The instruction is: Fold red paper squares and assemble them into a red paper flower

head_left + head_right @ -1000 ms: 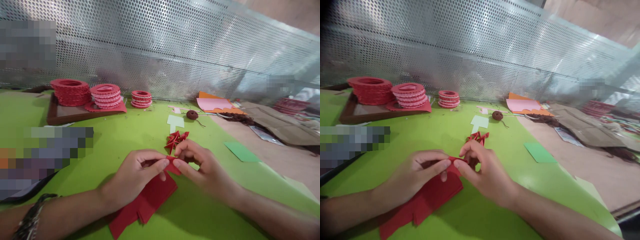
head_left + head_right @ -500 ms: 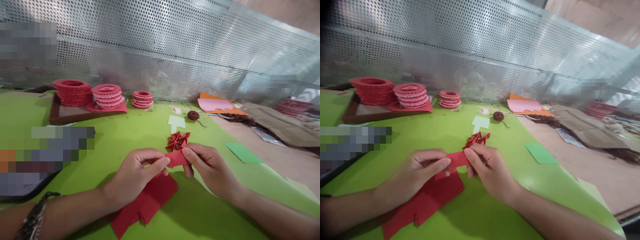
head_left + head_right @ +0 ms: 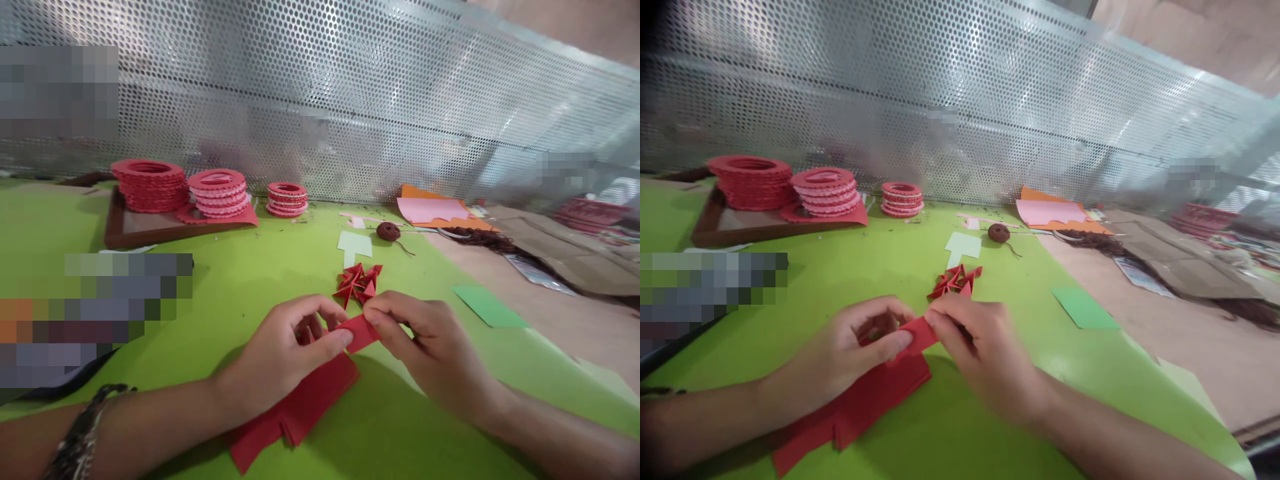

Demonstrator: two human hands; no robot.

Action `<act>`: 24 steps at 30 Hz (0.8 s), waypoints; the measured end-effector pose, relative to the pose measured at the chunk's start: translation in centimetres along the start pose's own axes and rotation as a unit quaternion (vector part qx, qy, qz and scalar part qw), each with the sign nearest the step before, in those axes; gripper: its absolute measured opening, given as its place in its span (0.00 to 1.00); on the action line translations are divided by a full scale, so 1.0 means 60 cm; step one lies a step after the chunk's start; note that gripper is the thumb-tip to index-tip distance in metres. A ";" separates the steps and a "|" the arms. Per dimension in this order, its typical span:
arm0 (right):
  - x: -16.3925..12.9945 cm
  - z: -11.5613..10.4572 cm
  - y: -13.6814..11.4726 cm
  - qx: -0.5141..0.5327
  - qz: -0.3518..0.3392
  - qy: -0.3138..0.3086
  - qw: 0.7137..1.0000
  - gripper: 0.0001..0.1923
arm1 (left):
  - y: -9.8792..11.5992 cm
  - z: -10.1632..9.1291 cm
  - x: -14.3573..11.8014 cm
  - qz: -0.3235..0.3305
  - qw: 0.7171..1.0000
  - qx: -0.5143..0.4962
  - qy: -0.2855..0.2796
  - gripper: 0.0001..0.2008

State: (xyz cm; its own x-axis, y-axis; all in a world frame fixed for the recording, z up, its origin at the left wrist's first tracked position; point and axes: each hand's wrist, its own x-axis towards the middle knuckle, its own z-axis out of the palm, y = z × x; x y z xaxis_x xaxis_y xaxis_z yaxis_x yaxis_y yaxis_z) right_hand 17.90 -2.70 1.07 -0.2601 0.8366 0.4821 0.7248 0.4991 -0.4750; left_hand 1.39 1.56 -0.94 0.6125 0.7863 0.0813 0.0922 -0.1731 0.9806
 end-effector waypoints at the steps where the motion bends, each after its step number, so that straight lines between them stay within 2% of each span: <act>1: 0.000 0.000 0.000 -0.007 0.000 -0.009 1.000 0.12 | 0.000 0.000 -0.001 0.009 1.000 0.011 0.001 0.05; 11: -0.002 0.005 0.003 -0.006 0.005 -0.038 0.999 0.13 | -0.003 0.003 -0.005 0.075 0.988 0.135 0.012 0.12; 15: -0.002 0.004 0.002 0.005 0.008 -0.048 0.999 0.14 | -0.001 0.003 -0.005 0.073 0.991 0.116 0.004 0.11; 18: -0.001 0.003 0.000 0.013 0.000 -0.043 0.999 0.15 | 0.003 0.001 -0.005 0.052 0.995 0.080 -0.034 0.08; 24: -0.005 0.003 0.006 0.097 -0.081 -0.043 0.991 0.13 | -0.001 0.000 -0.006 0.104 0.991 0.039 -0.068 0.16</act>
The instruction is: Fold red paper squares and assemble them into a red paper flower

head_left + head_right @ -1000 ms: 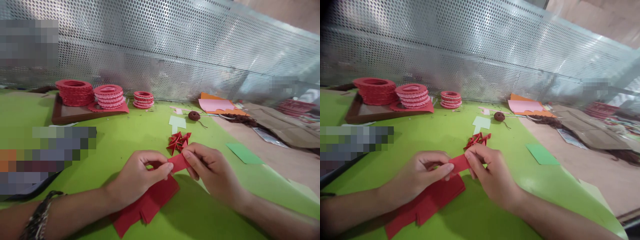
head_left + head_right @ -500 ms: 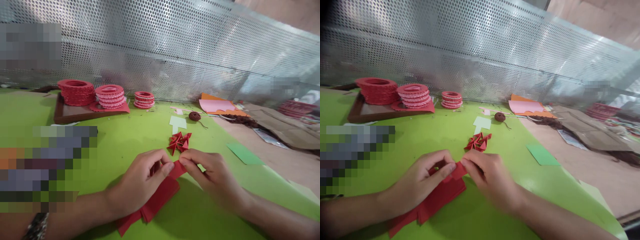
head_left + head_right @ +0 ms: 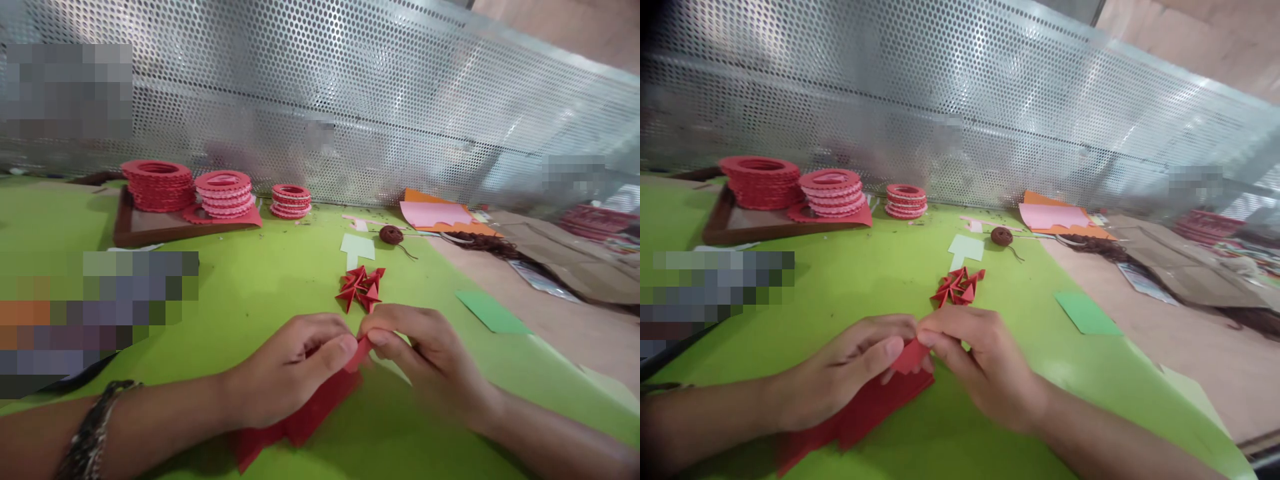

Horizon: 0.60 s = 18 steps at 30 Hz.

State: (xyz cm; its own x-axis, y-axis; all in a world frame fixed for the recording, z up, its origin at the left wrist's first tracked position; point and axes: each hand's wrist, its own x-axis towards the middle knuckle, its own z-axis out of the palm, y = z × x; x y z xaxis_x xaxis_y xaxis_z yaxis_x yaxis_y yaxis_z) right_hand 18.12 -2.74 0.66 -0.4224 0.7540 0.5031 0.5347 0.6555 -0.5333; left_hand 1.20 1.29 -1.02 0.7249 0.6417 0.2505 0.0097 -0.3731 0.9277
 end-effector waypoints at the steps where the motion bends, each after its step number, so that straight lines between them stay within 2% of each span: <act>1: -0.001 0.000 0.001 0.010 -0.015 0.001 1.000 0.12 | -0.002 0.000 0.000 0.000 1.000 -0.012 -0.002 0.15; 5: -0.003 -0.001 0.004 -0.002 -0.042 0.003 0.999 0.04 | -0.007 -0.003 0.002 -0.029 0.996 -0.083 -0.019 0.08; 8: -0.002 0.004 0.006 -0.039 -0.072 0.006 0.997 0.20 | -0.010 -0.005 0.005 -0.026 0.991 -0.124 -0.033 0.08; 10: -0.003 0.009 0.008 -0.071 -0.076 0.021 0.994 0.25 | -0.011 -0.005 0.006 -0.028 0.990 -0.133 -0.036 0.07; 15: -0.011 0.016 0.016 -0.077 -0.071 0.001 0.995 0.13 | -0.012 -0.003 0.007 -0.077 0.984 -0.155 -0.047 0.06; 18: -0.011 0.011 0.016 -0.067 -0.077 0.014 0.995 0.15 | -0.012 -0.002 0.007 -0.085 0.978 -0.184 -0.042 0.07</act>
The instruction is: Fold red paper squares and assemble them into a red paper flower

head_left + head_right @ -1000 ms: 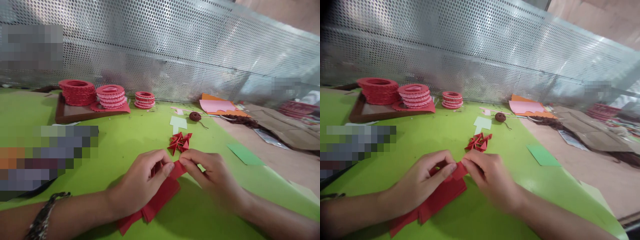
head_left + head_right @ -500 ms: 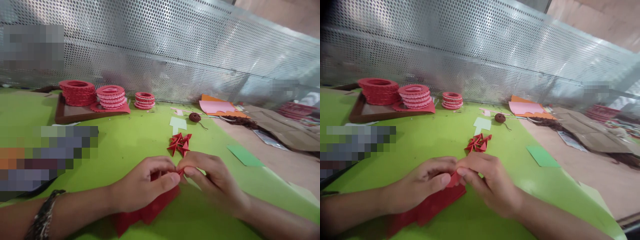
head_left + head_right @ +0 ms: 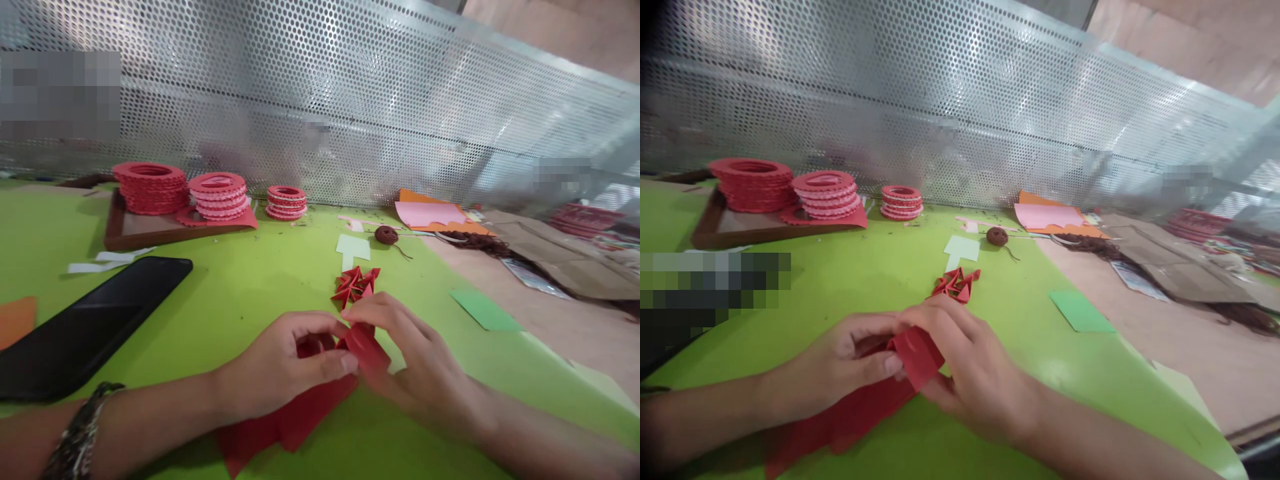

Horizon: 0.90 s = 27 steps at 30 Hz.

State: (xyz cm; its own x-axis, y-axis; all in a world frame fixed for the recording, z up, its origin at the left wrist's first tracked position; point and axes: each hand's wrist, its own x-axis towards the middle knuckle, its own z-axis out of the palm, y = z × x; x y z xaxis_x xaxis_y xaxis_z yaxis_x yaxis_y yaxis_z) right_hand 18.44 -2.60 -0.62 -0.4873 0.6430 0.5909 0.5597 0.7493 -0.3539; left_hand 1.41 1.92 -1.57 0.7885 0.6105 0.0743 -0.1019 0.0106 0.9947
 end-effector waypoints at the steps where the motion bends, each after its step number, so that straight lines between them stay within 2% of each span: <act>1: 0.001 -0.003 -0.001 0.000 -0.004 0.008 1.000 0.16 | 0.000 0.000 0.000 -0.004 1.000 -0.013 0.005 0.06; 5: 0.003 -0.018 -0.005 -0.023 -0.040 0.014 0.999 0.12 | -0.002 -0.005 -0.001 -0.006 0.997 -0.068 0.022 0.06; 9: 0.003 -0.022 -0.008 -0.061 -0.065 0.034 0.995 0.09 | -0.004 -0.013 0.002 0.018 0.997 -0.073 0.018 0.09; 13: 0.000 -0.017 -0.005 -0.098 -0.089 0.031 0.991 0.08 | -0.003 -0.013 0.004 -0.022 0.995 -0.076 0.062 0.10; 17: -0.001 -0.020 -0.001 -0.136 -0.064 -0.001 0.989 0.07 | 0.004 -0.008 0.003 -0.039 0.992 -0.062 0.105 0.09; 21: 0.011 -0.026 -0.001 -0.062 -0.048 -0.020 0.997 0.05 | 0.009 -0.006 0.003 -0.017 0.992 -0.060 0.107 0.07; 27: 0.028 -0.021 -0.004 0.019 0.051 0.023 0.998 0.05 | 0.009 -0.004 0.005 -0.024 0.990 -0.101 0.100 0.04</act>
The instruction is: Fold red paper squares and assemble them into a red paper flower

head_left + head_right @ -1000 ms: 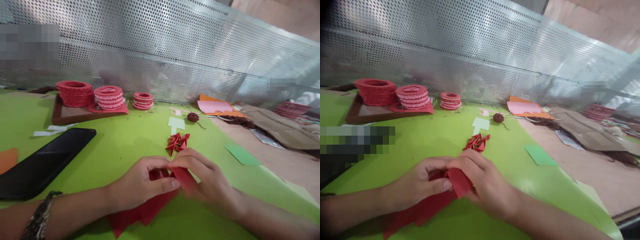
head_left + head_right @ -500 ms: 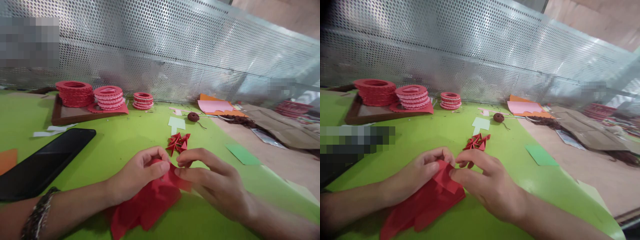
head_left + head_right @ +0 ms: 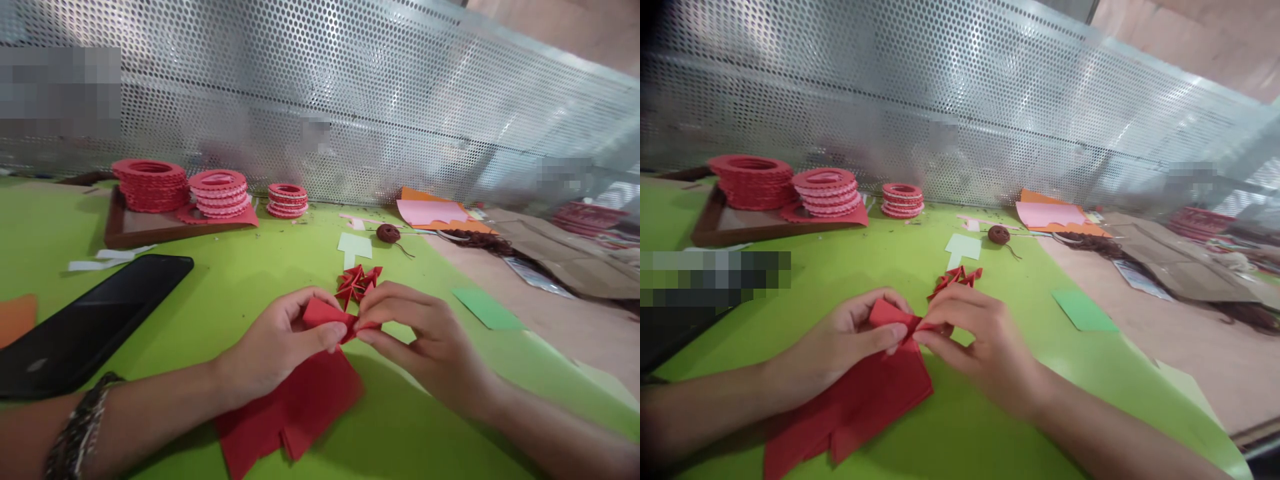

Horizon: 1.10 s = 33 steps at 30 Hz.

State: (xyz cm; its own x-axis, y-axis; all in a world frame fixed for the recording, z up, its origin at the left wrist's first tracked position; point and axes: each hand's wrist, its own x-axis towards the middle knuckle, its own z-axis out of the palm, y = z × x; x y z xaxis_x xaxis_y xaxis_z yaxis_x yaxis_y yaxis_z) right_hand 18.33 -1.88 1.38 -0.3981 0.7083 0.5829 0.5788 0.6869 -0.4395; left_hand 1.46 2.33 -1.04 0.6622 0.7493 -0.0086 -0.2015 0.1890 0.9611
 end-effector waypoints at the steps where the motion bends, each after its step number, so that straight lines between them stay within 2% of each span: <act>1: 0.000 0.002 0.000 0.011 0.027 0.004 1.000 0.05 | -0.001 0.000 0.000 -0.005 1.000 -0.003 -0.001 0.04; 6: -0.007 0.010 -0.002 0.090 0.151 0.014 0.984 0.04 | -0.005 0.001 0.000 0.003 1.000 0.000 -0.011 0.06; 9: -0.008 0.014 -0.003 0.129 0.191 0.021 0.973 0.04 | -0.007 0.001 -0.001 0.017 1.000 0.019 -0.015 0.07; 13: -0.007 0.015 -0.003 0.142 0.213 0.011 0.967 0.04 | -0.007 0.000 -0.003 0.023 0.998 0.063 -0.005 0.05; 18: -0.006 0.015 -0.002 0.166 0.247 -0.050 0.953 0.08 | -0.007 0.000 -0.006 0.037 0.994 0.096 0.019 0.04; 22: -0.010 0.019 -0.003 0.211 0.259 -0.048 0.941 0.07 | -0.007 0.000 -0.003 0.065 0.993 0.094 0.030 0.09; 25: -0.013 0.021 -0.005 0.218 0.260 -0.042 0.940 0.06 | -0.010 -0.001 0.000 0.073 0.994 0.080 0.019 0.11; 28: -0.011 0.021 -0.006 0.214 0.261 -0.046 0.940 0.05 | -0.012 -0.001 0.002 0.071 0.994 0.085 0.018 0.10; 33: -0.008 0.022 -0.001 0.219 0.274 -0.072 0.934 0.03 | -0.012 0.001 -0.001 0.048 0.991 0.110 0.050 0.11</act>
State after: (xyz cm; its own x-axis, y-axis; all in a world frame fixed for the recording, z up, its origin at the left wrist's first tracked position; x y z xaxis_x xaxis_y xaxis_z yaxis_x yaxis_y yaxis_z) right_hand 17.55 -2.02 0.23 -0.2368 0.9658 0.1053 0.3901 0.1938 -0.9001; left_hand 1.63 2.13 -1.69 0.5698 0.8189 0.0690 -0.0904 -0.0210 0.9957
